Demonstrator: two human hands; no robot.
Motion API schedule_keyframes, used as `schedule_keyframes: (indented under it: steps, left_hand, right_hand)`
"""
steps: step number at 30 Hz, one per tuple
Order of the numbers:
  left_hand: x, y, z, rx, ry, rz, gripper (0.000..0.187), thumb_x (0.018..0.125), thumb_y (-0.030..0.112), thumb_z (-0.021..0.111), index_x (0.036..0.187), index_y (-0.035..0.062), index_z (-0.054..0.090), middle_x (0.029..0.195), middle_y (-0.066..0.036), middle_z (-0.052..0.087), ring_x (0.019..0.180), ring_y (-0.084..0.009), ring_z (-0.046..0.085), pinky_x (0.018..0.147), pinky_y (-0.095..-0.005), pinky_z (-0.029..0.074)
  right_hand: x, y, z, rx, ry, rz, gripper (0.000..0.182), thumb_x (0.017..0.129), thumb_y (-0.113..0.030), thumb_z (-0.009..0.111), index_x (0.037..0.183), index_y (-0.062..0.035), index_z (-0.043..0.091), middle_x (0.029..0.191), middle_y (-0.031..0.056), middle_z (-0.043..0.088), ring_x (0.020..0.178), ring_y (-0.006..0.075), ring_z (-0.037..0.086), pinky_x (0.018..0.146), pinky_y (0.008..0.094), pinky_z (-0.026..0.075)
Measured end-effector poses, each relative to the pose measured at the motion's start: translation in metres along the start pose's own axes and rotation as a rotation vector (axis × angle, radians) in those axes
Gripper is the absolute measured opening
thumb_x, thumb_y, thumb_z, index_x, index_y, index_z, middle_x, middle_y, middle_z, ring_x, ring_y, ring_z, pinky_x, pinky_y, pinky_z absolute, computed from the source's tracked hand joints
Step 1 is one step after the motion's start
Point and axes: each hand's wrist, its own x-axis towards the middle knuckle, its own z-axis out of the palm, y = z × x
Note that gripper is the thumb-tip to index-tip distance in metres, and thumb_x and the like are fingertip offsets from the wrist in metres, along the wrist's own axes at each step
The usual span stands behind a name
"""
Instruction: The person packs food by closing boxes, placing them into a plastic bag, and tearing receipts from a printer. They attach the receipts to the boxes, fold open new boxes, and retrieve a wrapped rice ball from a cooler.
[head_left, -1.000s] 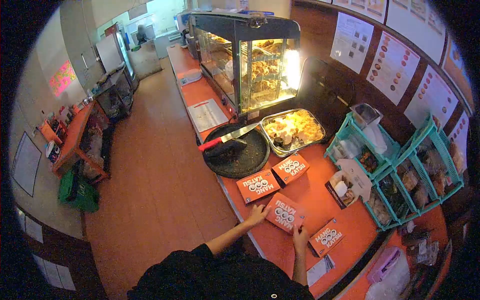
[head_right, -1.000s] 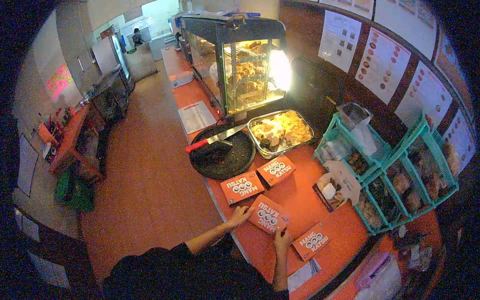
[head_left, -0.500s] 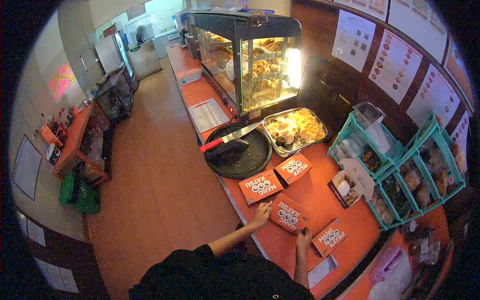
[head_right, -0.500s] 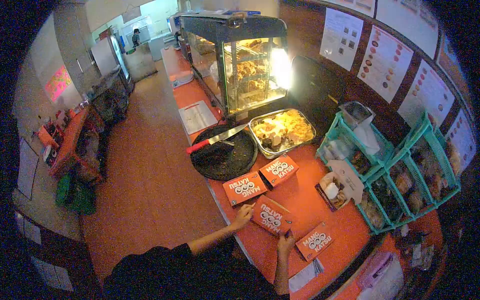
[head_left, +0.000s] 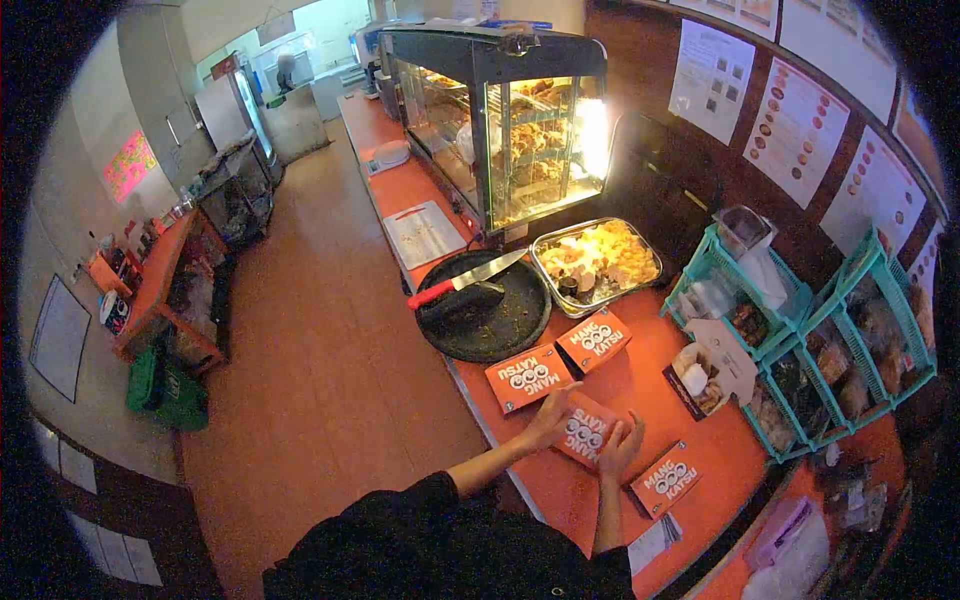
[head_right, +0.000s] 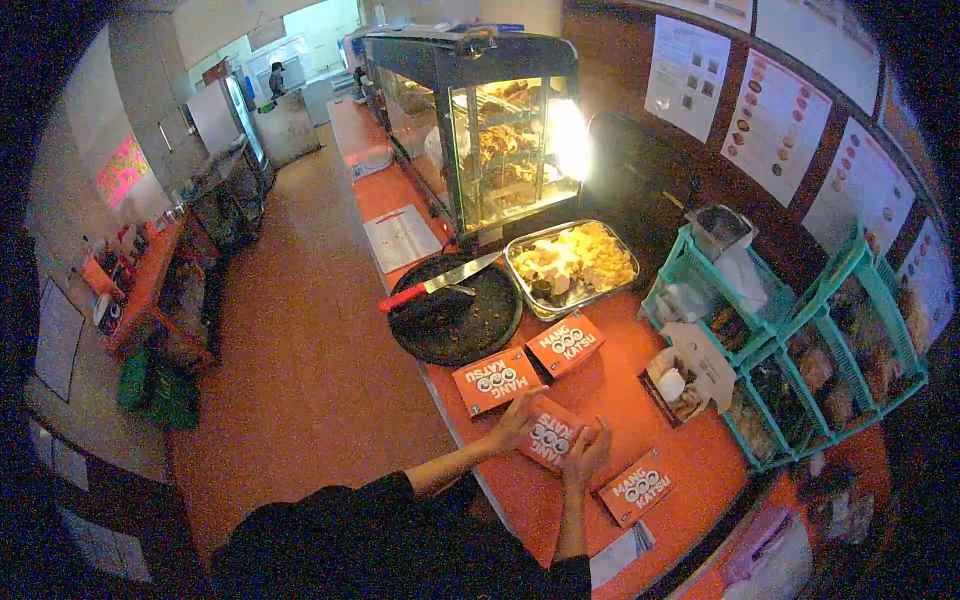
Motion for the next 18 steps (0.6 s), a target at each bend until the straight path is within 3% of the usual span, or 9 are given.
schedule_keyframes:
  steps: [1, 2, 5, 9, 12, 14, 18]
  left_hand:
    - [0.002, -0.01, 0.004, 0.124, 0.02, 0.016, 0.035, 0.096, 0.01, 0.048, 0.13, 0.0046, 0.046, 0.117, -0.021, 0.048, 0.105, -0.0366, 0.052, 0.091, -0.0431, 0.042]
    - [0.005, -0.01, 0.002, 0.123, 0.024, 0.019, 0.035, 0.096, 0.01, 0.048, 0.13, 0.0046, 0.046, 0.117, -0.021, 0.048, 0.105, -0.0366, 0.052, 0.091, -0.0431, 0.042]
    - [0.012, -0.007, -0.003, 0.048, 0.018, -0.117, 0.016, 0.095, 0.009, 0.05, 0.106, 0.0003, 0.058, 0.097, -0.014, 0.051, 0.089, -0.0304, 0.057, 0.078, -0.0377, 0.047]
    - [0.007, -0.014, 0.002, 0.093, 0.097, -0.148, 0.016, 0.095, 0.009, 0.051, 0.104, 0.0004, 0.06, 0.091, -0.013, 0.051, 0.086, -0.0294, 0.057, 0.076, -0.0381, 0.047]
    - [0.007, -0.016, 0.001, 0.103, 0.109, -0.11, 0.015, 0.095, 0.009, 0.052, 0.102, 0.0003, 0.061, 0.092, -0.014, 0.051, 0.086, -0.0291, 0.057, 0.075, -0.0392, 0.047]
    - [0.006, -0.011, 0.0, 0.1, 0.092, -0.16, 0.014, 0.095, 0.009, 0.052, 0.1, 0.0003, 0.061, 0.092, -0.014, 0.051, 0.086, -0.0294, 0.057, 0.075, -0.039, 0.047]
    - [0.008, 0.002, 0.001, -0.052, 0.145, -0.195, 0.013, 0.095, 0.01, 0.053, 0.098, 0.0002, 0.06, 0.091, -0.014, 0.05, 0.084, -0.0304, 0.056, 0.075, -0.0397, 0.046]
  right_hand:
    - [0.003, 0.005, 0.004, 0.038, -0.049, 0.036, 0.027, 0.094, -0.02, 0.052, 0.111, -0.0002, 0.059, 0.108, 0.0175, 0.056, 0.096, 0.0315, 0.053, 0.083, 0.041, 0.043]
    - [0.005, 0.009, 0.007, 0.077, -0.098, 0.068, 0.026, 0.093, -0.019, 0.052, 0.107, 0.0018, 0.06, 0.098, 0.0166, 0.057, 0.089, 0.0308, 0.053, 0.081, 0.0403, 0.043]
    - [0.007, 0.004, 0.002, 0.109, -0.158, 0.128, 0.02, 0.092, -0.017, 0.053, 0.099, 0.0, 0.062, 0.09, 0.0132, 0.054, 0.083, 0.029, 0.051, 0.076, 0.0396, 0.042]
    - [0.007, -0.004, -0.002, 0.192, -0.112, 0.112, 0.018, 0.091, -0.017, 0.055, 0.094, -0.0009, 0.062, 0.088, 0.0132, 0.054, 0.084, 0.0294, 0.051, 0.077, 0.0394, 0.042]
    - [0.008, -0.01, -0.001, 0.087, -0.065, 0.036, 0.016, 0.09, -0.016, 0.057, 0.092, -0.0017, 0.062, 0.09, 0.0136, 0.055, 0.083, 0.0296, 0.051, 0.077, 0.0398, 0.043]
    - [0.006, -0.011, 0.0, 0.241, 0.018, 0.13, 0.015, 0.088, -0.017, 0.059, 0.092, -0.0027, 0.062, 0.093, 0.0148, 0.056, 0.086, 0.0299, 0.051, 0.081, 0.0415, 0.041]
    - [0.004, 0.015, -0.001, 0.19, -0.142, 0.184, 0.015, 0.086, -0.016, 0.061, 0.089, -0.0019, 0.06, 0.092, 0.0154, 0.055, 0.091, 0.03, 0.051, 0.082, 0.042, 0.04]
